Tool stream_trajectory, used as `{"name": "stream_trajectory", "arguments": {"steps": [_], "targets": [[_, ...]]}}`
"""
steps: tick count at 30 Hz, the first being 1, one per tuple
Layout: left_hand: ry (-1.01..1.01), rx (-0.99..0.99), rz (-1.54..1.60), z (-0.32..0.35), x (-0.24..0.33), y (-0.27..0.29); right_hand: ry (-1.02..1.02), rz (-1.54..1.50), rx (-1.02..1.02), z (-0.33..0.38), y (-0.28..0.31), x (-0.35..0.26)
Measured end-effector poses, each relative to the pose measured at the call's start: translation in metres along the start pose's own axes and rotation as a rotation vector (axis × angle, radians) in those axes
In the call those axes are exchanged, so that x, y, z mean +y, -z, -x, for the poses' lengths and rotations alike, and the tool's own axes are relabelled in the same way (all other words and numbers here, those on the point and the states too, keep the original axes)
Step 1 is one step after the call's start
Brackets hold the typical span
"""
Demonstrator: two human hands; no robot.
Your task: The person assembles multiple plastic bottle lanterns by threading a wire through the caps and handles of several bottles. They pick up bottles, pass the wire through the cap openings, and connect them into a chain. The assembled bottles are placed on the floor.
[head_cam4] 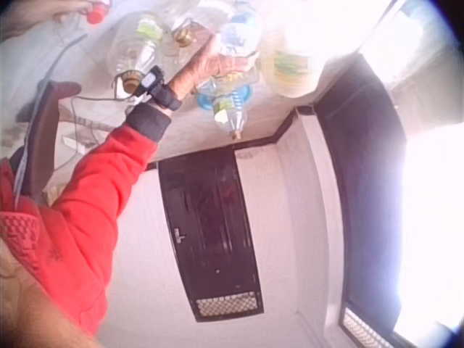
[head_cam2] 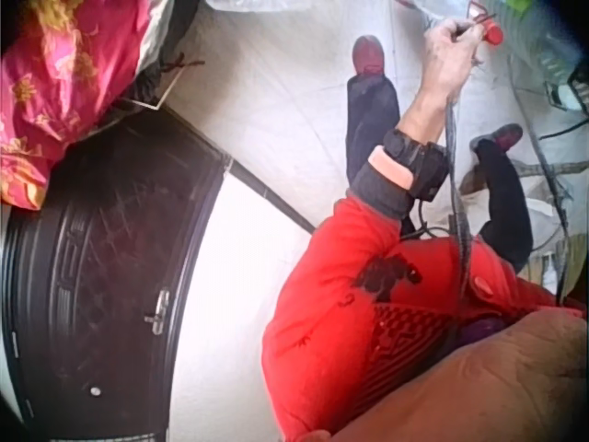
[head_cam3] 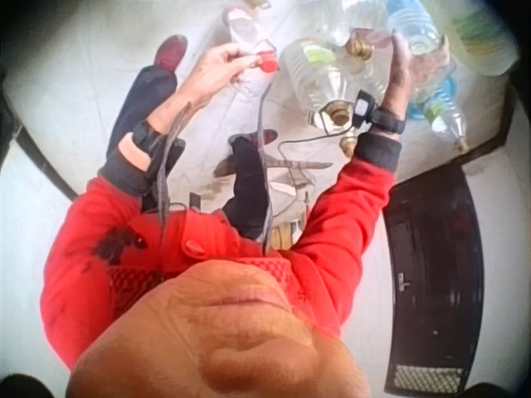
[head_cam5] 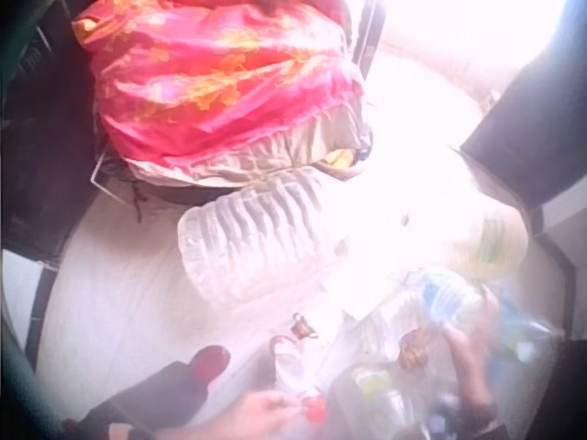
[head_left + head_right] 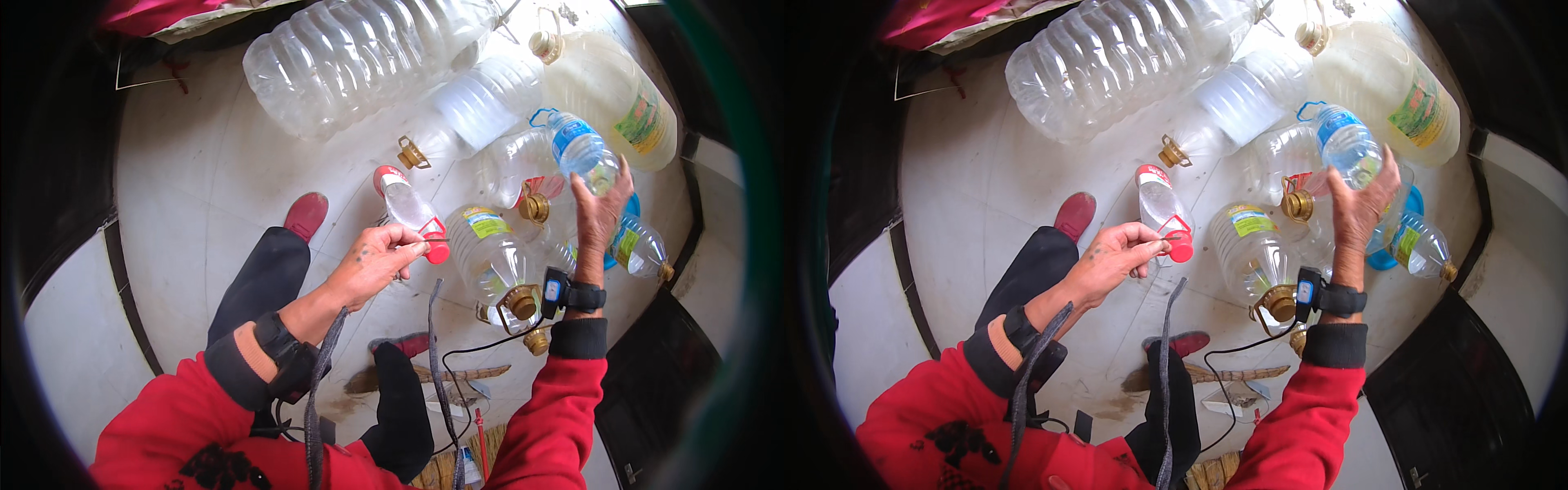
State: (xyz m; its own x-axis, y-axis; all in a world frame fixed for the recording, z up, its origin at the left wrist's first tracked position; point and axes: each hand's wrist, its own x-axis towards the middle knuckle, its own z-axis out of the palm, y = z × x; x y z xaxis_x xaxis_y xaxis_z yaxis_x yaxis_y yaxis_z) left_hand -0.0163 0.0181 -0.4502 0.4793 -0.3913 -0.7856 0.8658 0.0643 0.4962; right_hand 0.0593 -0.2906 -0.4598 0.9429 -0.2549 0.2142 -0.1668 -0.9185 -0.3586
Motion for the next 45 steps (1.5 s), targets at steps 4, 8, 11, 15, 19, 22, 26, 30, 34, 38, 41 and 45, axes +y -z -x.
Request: {"name": "stream_trajectory", "arguments": {"steps": [4, 8, 11, 15, 19, 22, 26, 30, 34, 38, 41, 45], "targets": [[-0.032, -0.012, 0.084, 0.005, -0.003, 0.0, -0.363, -0.427, 0.048, 0.011, 0.033, 0.01], [-0.034, 0.019, 0.191, 0.008, -0.006, 0.0, -0.58, -0.879, 0.072, 0.025, 0.069, 0.026], [-0.071, 0.052, 0.268, 0.007, -0.009, 0.0, -0.71, -1.036, -0.019, 0.041, 0.094, 0.033], [-0.092, 0.137, 0.293, 0.007, -0.014, -0.001, -0.708, -1.157, -0.129, 0.063, 0.115, 0.035], [-0.135, 0.162, 0.364, 0.007, -0.021, 0.0, -0.661, -1.177, -0.241, 0.072, 0.134, 0.027], [-0.157, 0.121, 0.392, 0.008, -0.026, 0.0, -0.618, -1.062, -0.298, 0.069, 0.15, 0.015], [-0.179, 0.111, 0.403, 0.009, -0.03, -0.004, -0.529, -1.003, -0.383, 0.06, 0.165, -0.007], [-0.164, 0.093, 0.368, 0.012, -0.034, -0.01, -0.463, -0.886, -0.412, 0.054, 0.17, -0.026], [-0.091, 0.083, 0.459, 0.011, -0.037, -0.012, -0.413, -0.854, -0.344, 0.057, 0.179, -0.037], [-0.028, -0.018, 0.723, 0.009, -0.04, -0.012, -0.356, -0.888, -0.279, 0.064, 0.179, -0.042], [0.009, -0.108, 0.882, 0.007, -0.041, -0.011, -0.338, -0.95, -0.291, 0.075, 0.17, -0.042], [0.045, -0.169, 1.087, 0.006, -0.043, -0.013, -0.507, -1.248, -0.255, 0.092, 0.158, -0.035]]}}
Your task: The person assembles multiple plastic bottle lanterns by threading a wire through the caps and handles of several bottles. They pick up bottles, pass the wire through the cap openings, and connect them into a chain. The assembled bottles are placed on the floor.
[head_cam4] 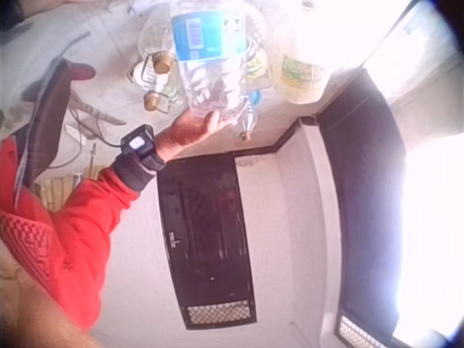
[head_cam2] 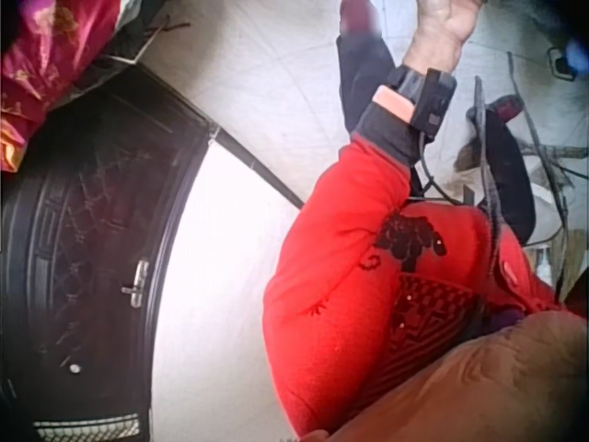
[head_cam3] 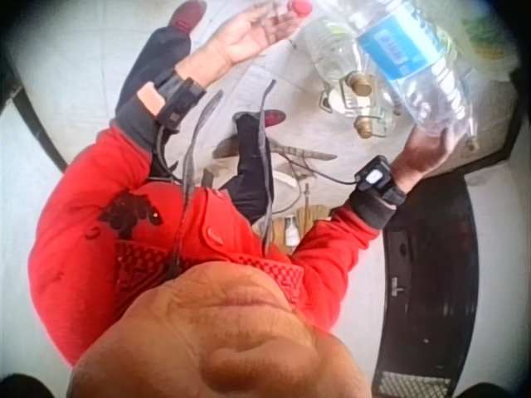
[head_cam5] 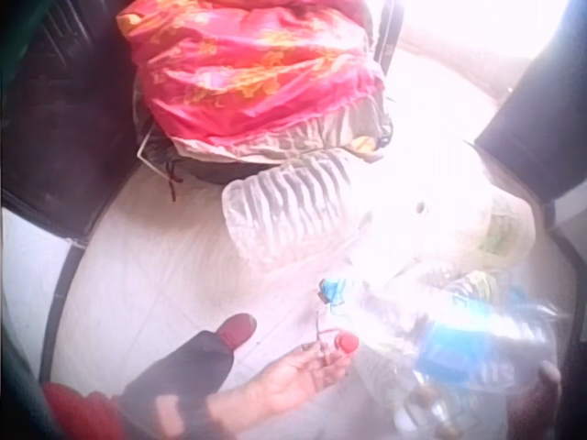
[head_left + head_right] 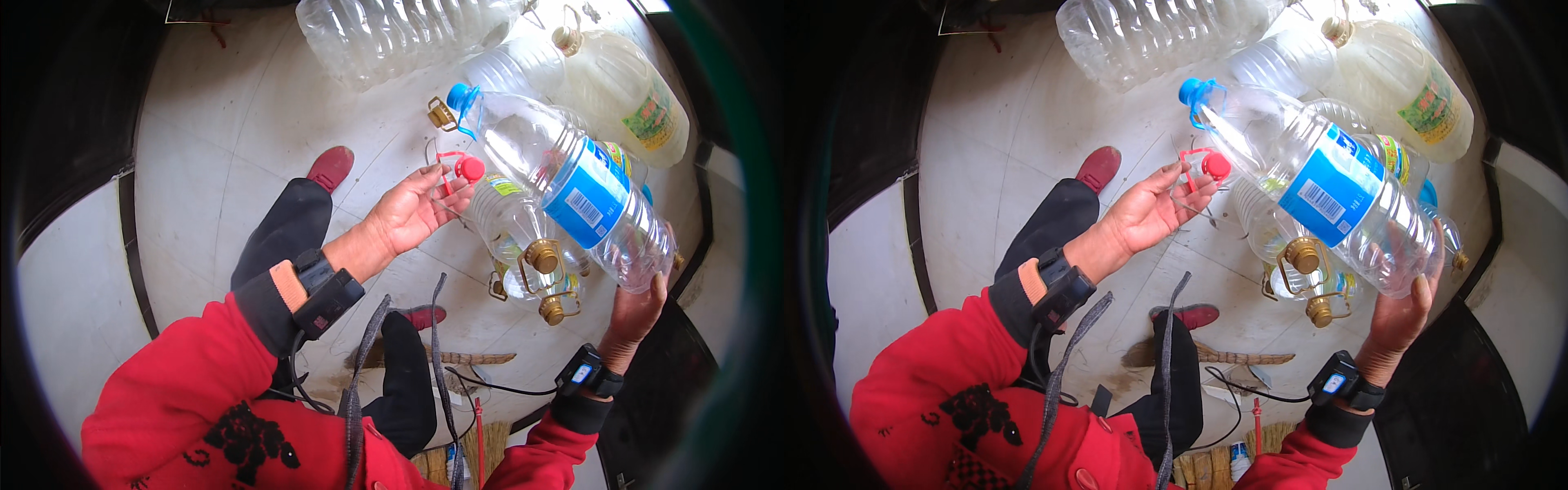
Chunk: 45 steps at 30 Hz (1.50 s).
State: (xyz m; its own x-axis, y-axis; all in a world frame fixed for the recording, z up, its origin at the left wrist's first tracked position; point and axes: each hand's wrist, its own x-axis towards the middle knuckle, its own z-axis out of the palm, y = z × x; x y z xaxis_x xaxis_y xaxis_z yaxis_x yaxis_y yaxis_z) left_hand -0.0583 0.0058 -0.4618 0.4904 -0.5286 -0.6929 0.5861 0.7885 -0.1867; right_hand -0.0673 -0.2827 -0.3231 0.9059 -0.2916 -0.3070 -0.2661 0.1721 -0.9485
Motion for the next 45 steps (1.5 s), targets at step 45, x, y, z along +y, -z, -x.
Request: {"name": "stream_trajectory", "arguments": {"steps": [45], "targets": [[-0.331, -0.166, -0.209, 0.008, 0.034, -0.032, 0.467, 1.094, -0.44, 0.005, -0.172, 0.104]]}}
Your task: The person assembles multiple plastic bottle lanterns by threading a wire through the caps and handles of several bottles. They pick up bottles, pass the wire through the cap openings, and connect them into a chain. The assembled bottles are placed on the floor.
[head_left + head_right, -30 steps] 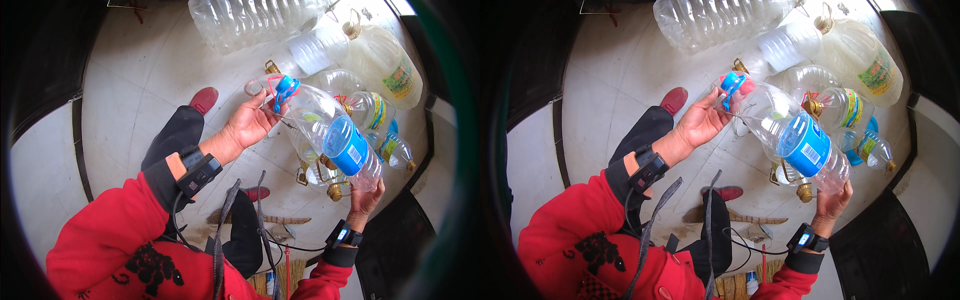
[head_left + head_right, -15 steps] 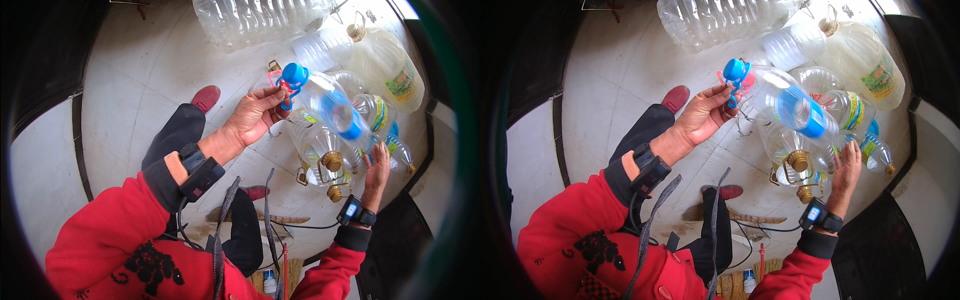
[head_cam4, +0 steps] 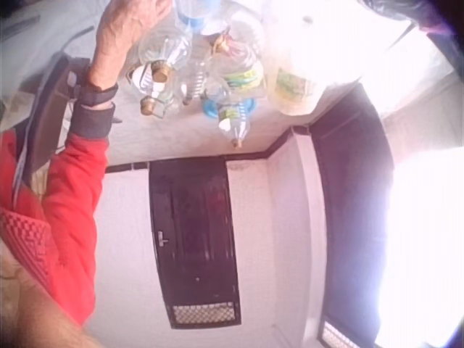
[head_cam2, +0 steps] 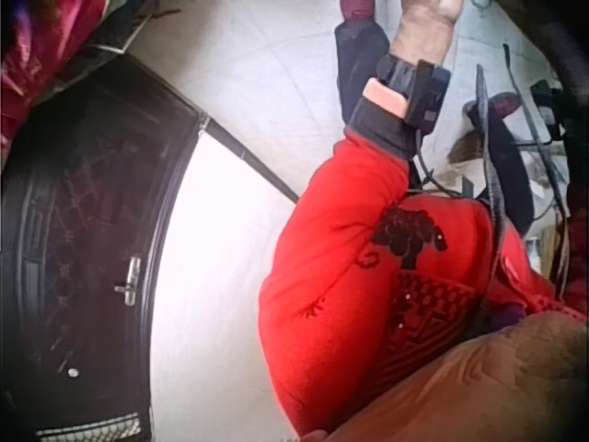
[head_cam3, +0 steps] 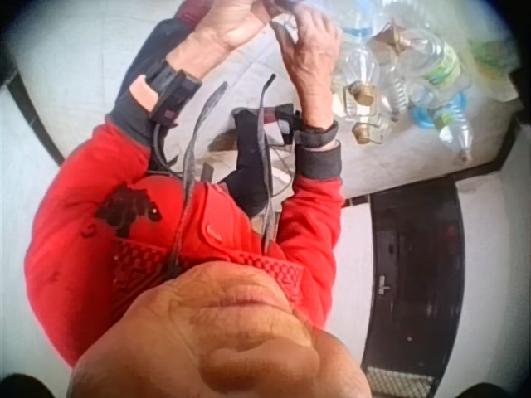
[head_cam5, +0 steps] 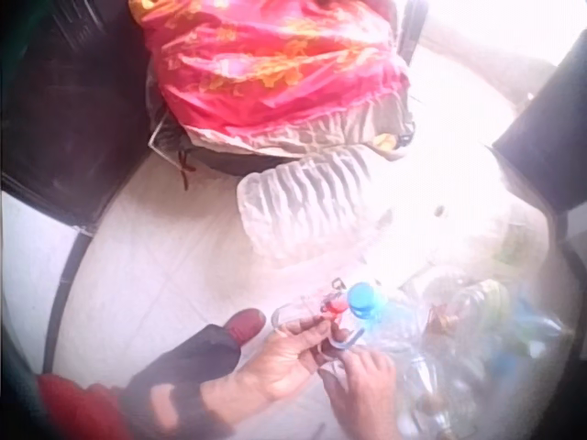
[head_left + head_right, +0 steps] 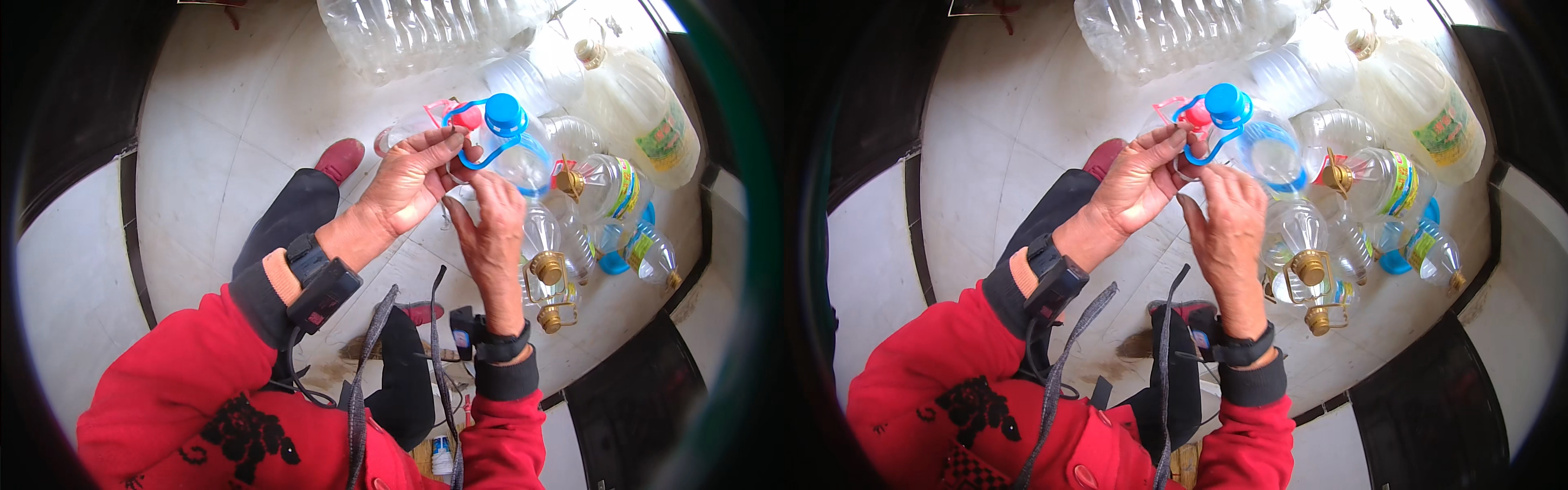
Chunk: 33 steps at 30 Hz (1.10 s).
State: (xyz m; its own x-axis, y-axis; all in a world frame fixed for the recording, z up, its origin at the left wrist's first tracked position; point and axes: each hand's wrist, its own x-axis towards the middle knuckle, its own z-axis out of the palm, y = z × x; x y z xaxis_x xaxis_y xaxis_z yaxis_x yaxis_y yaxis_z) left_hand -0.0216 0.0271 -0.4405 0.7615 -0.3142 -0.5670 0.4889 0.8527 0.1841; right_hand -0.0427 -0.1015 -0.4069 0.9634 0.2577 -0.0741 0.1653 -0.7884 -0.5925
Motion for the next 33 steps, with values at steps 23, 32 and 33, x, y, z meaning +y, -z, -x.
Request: {"name": "stream_trajectory", "arguments": {"steps": [23, 32, 33], "targets": [[-0.08, -0.047, -0.85, 0.006, -0.01, 0.0, -0.402, -0.431, 0.127, 0.005, 0.024, 0.026], [-0.014, -0.037, -0.925, 0.003, -0.014, 0.007, -0.556, -0.403, -0.049, 0.018, 0.008, 0.04], [-0.004, -0.029, -0.922, 0.002, -0.015, 0.008, -0.552, -0.361, -0.082, 0.019, 0.006, 0.041]]}}
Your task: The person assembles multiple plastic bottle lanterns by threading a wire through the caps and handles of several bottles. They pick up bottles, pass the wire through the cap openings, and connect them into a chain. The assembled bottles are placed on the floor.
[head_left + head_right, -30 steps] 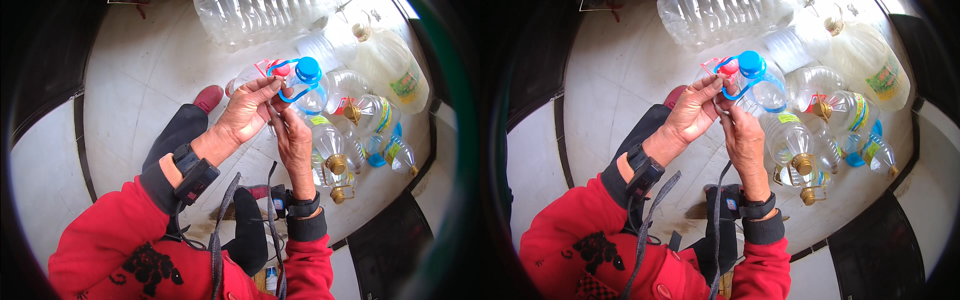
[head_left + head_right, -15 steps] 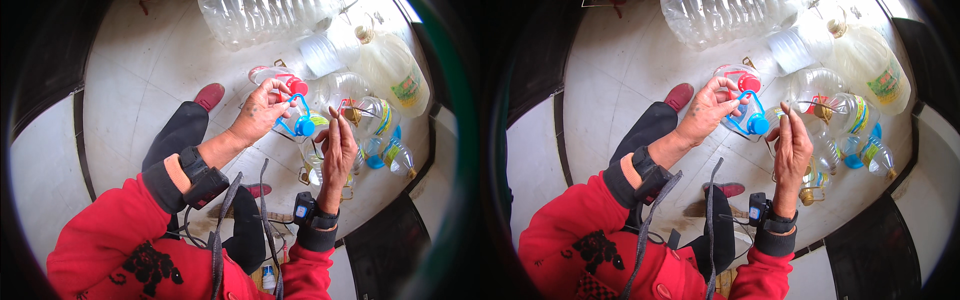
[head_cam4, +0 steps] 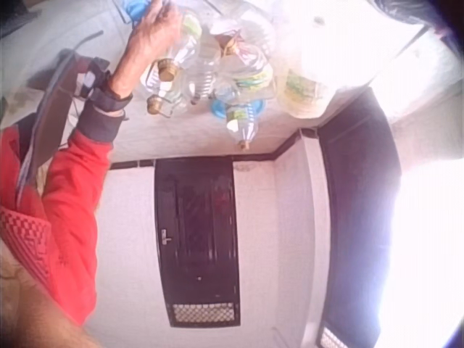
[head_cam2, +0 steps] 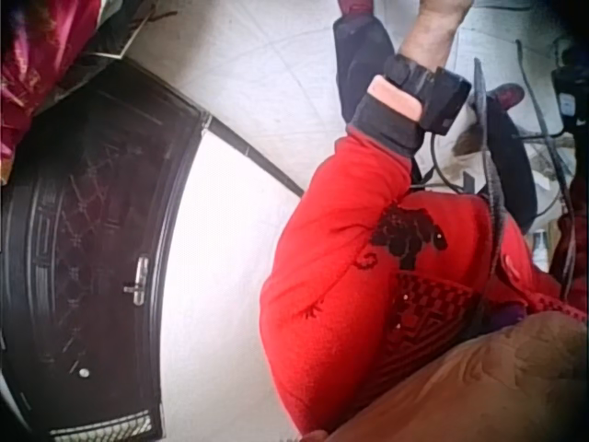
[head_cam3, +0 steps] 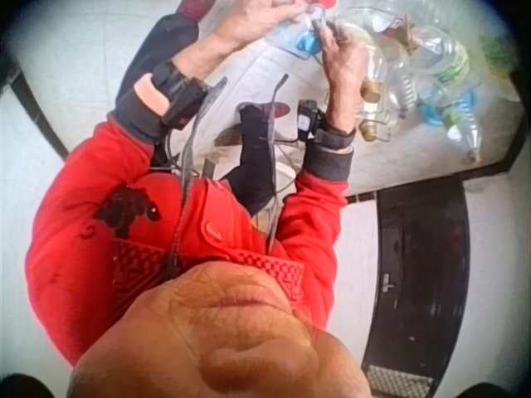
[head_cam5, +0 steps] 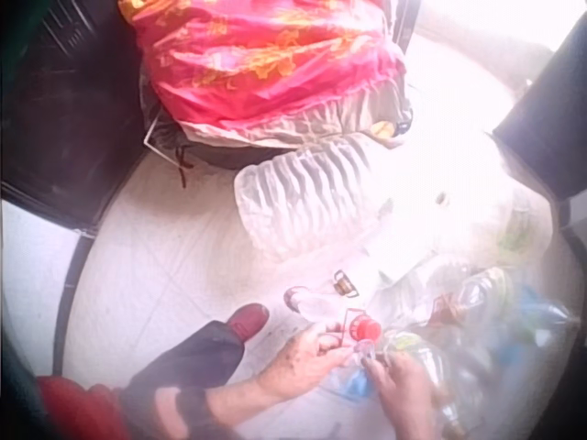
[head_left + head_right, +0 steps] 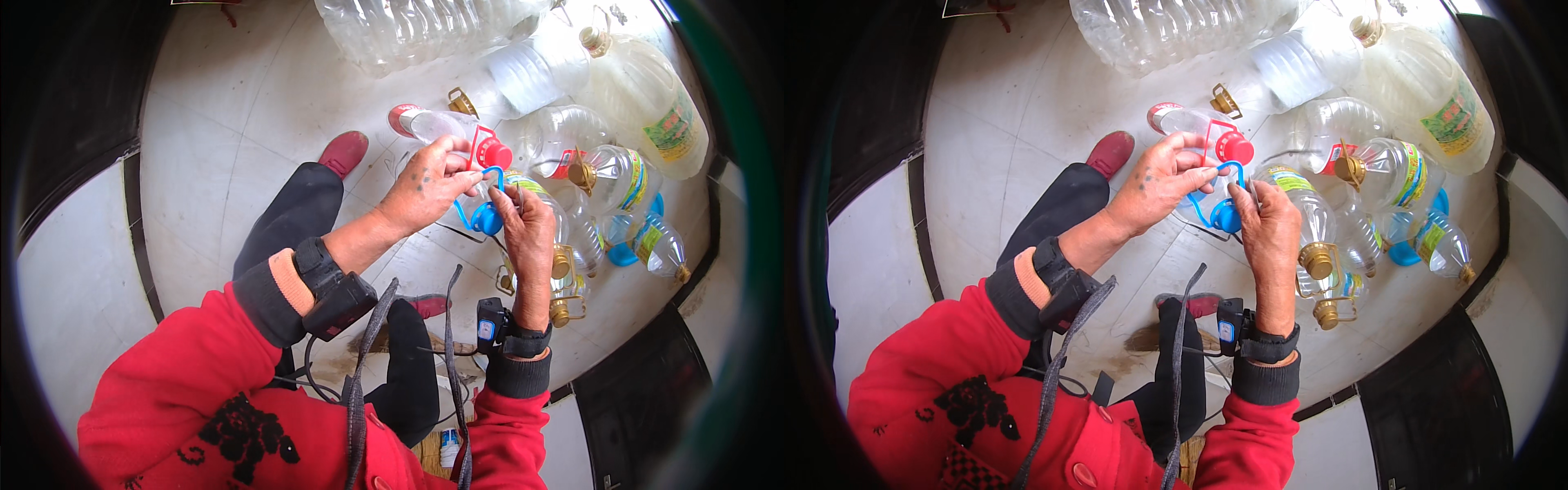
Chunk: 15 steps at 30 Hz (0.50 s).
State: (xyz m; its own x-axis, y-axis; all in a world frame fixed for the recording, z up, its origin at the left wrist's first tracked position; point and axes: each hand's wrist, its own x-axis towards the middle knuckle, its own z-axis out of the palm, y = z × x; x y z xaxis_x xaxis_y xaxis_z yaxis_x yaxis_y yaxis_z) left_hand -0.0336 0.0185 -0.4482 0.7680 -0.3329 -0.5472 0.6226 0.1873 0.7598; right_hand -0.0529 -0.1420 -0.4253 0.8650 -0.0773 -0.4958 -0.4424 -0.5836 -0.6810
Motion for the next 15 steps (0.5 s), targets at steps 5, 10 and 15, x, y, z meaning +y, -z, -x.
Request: {"name": "stream_trajectory", "arguments": {"steps": [5, 10, 15], "targets": [[-0.013, -0.032, 0.028, -0.002, -0.002, -0.002, 0.108, -0.021, 0.04, -0.005, -0.001, 0.006], [-0.045, 0.017, -0.111, -0.003, -0.005, -0.002, 0.169, 0.077, 0.092, -0.009, 0.005, -0.002], [-0.188, 0.064, -0.354, -0.002, -0.007, -0.001, 0.114, -0.014, 0.106, -0.012, 0.011, -0.011]]}}
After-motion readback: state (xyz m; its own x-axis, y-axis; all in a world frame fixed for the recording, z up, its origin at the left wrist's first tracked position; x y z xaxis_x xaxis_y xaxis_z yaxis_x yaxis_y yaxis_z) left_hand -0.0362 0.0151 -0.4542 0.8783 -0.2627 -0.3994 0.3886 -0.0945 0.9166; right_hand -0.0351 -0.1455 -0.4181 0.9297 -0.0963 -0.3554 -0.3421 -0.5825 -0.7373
